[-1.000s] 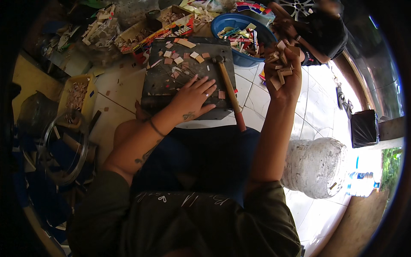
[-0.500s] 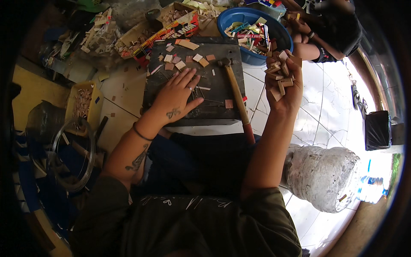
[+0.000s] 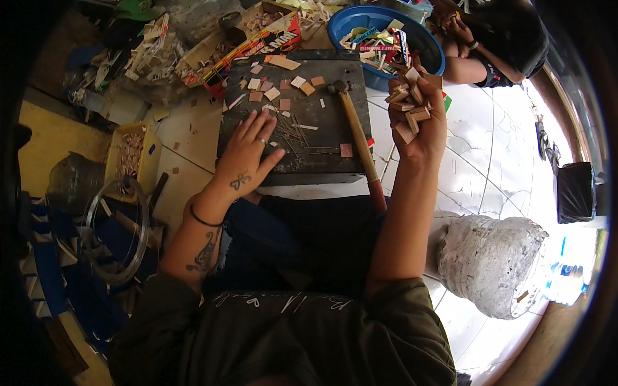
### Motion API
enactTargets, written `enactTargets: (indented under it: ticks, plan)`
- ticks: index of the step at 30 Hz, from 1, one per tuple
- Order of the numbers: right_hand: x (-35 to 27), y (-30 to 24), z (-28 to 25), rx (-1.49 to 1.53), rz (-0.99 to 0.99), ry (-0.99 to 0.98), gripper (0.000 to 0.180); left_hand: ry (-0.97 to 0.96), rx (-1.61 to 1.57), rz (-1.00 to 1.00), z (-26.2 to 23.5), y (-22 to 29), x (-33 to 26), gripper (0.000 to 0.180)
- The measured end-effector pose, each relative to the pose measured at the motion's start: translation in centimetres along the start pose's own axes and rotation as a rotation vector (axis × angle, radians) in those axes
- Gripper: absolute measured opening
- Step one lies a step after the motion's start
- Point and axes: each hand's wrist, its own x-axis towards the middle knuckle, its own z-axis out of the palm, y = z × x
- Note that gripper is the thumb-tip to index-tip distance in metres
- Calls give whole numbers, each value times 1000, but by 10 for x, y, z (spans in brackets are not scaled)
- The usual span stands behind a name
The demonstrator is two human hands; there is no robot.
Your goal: The person sits on the floor and repeatedly hammers small wire pins into wooden blocks using a hammer. They pick up pins, position them on the blocks, and strike them with the hammer, then place the finished pieces into a nearby bag.
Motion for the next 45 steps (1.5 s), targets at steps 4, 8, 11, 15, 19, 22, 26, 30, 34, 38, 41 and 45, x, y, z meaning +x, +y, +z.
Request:
enactTargets:
  ticks: [4, 8, 11, 15, 19, 22, 26, 30, 34, 38, 41, 45]
  plan:
    - [5, 7, -6, -10, 35, 102, 39, 42, -59, 13, -1, 9, -9, 64]
    - [4, 12, -5, -3, 29, 78, 39, 120, -48, 67, -1, 5, 17, 63]
    - [3, 11, -5, 11, 27, 42, 38, 85, -1, 43, 2, 2, 24, 62]
    - [5, 11, -9, -27, 22, 60, 38, 80, -18, 23, 3, 5, 4, 60]
    - [8, 16, -14, -46, 74, 65, 37, 92, -16, 23, -3, 10, -10, 60]
    - [8, 22, -13, -140, 56, 92, 36, 235, -78, 22, -12, 7, 3, 61]
    - [5, 36, -8, -304, 36, 117, 38, 586, -315, -104, -28, -21, 40, 57]
    - [4, 56, -2, -479, 86, 171, 38, 872, -576, -204, -24, -50, 30, 57]
    - [27, 69, 9, -717, 275, -28, 35, 955, -632, -280, -9, -72, 20, 55]
    - [67, 93, 18, -894, 292, -12, 34, 991, -643, -259, -9, -85, 33, 53]
    - [91, 124, 19, -1396, 248, 31, 37, 1010, -699, -239, -5, -85, 34, 51]
    - [91, 133, 22, -1793, 247, 4, 38, 1016, -652, -240, 0, -82, 32, 53]
